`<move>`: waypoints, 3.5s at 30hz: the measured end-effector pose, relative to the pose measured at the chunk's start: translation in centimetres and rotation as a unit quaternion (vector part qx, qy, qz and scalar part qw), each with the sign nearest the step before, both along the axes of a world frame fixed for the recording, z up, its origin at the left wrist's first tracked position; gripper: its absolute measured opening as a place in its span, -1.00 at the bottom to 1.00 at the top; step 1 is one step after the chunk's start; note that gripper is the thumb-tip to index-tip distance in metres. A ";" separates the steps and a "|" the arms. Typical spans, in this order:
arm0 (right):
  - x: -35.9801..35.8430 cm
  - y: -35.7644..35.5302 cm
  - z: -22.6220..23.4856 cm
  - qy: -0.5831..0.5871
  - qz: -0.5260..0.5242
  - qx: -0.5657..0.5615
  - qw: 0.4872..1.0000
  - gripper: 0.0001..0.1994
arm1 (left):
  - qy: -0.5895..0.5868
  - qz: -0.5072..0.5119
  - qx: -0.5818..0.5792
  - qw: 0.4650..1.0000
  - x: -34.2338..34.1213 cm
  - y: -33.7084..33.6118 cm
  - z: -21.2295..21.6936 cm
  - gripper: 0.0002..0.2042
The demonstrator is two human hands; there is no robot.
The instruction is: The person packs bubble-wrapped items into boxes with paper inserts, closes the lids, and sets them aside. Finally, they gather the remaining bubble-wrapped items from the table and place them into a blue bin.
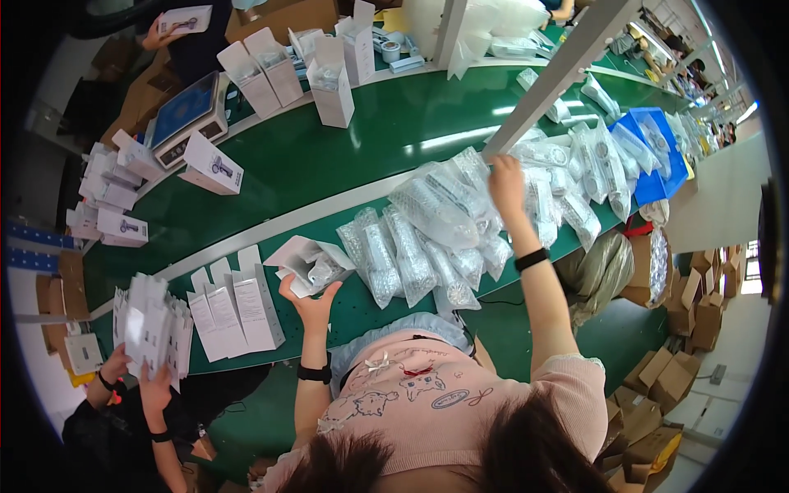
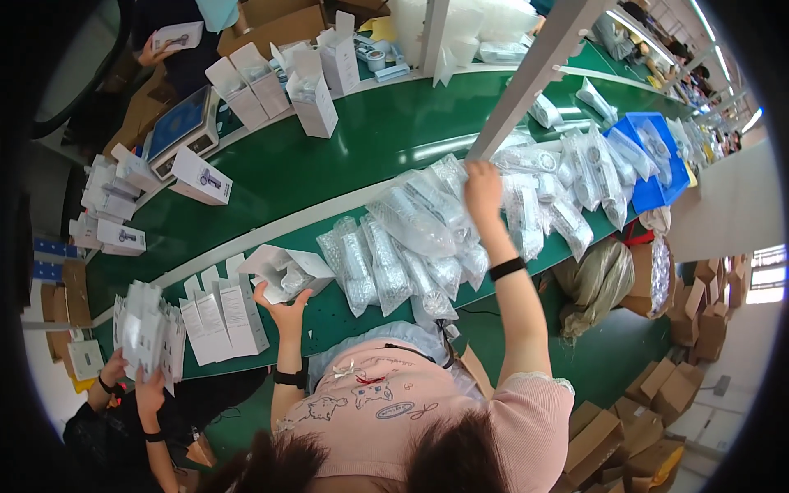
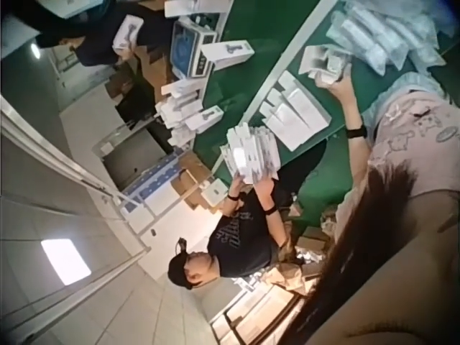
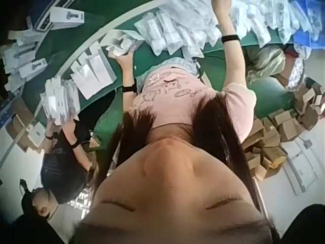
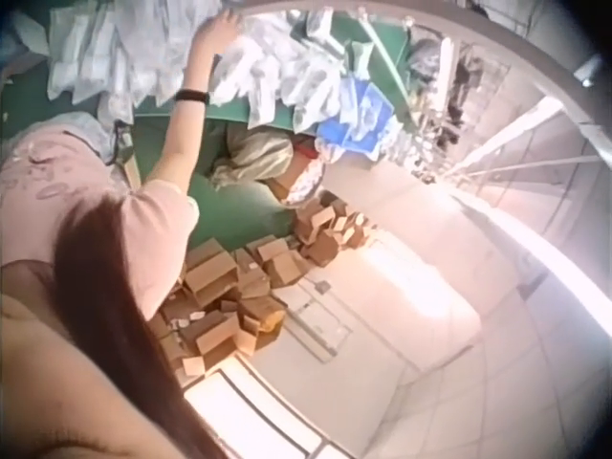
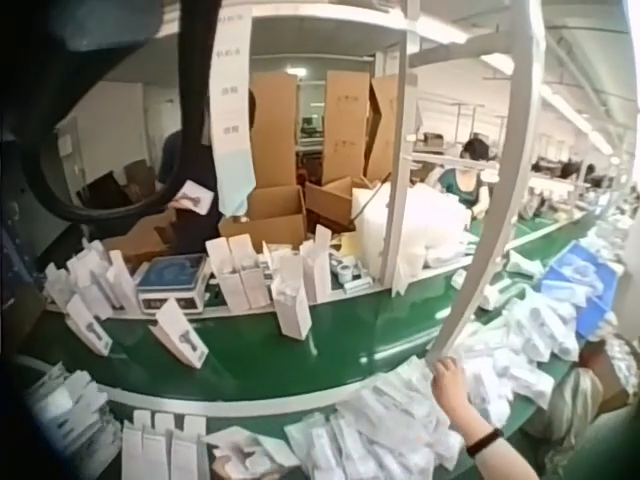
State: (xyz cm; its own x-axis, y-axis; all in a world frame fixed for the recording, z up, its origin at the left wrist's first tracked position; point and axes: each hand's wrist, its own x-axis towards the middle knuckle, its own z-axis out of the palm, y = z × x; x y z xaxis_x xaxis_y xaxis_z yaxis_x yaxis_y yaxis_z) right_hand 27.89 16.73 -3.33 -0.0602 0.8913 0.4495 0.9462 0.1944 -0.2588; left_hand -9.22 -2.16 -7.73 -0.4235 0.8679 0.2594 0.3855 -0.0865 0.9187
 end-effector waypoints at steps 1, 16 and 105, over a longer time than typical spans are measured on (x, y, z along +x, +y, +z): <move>2.4 0.8 -1.5 -0.073 -0.038 -0.035 0.996 -0.63 | -0.001 0.008 0.001 1.000 0.2 0.0 0.1 -0.15; -1.9 -1.0 7.7 0.013 0.230 -0.043 0.972 -0.77 | 0.098 0.072 -0.128 0.984 -0.1 1.8 8.6 -0.82; -12.1 11.0 6.5 0.776 0.102 -0.147 0.605 -0.57 | 0.091 -0.060 -0.098 0.989 0.8 9.3 5.4 -0.28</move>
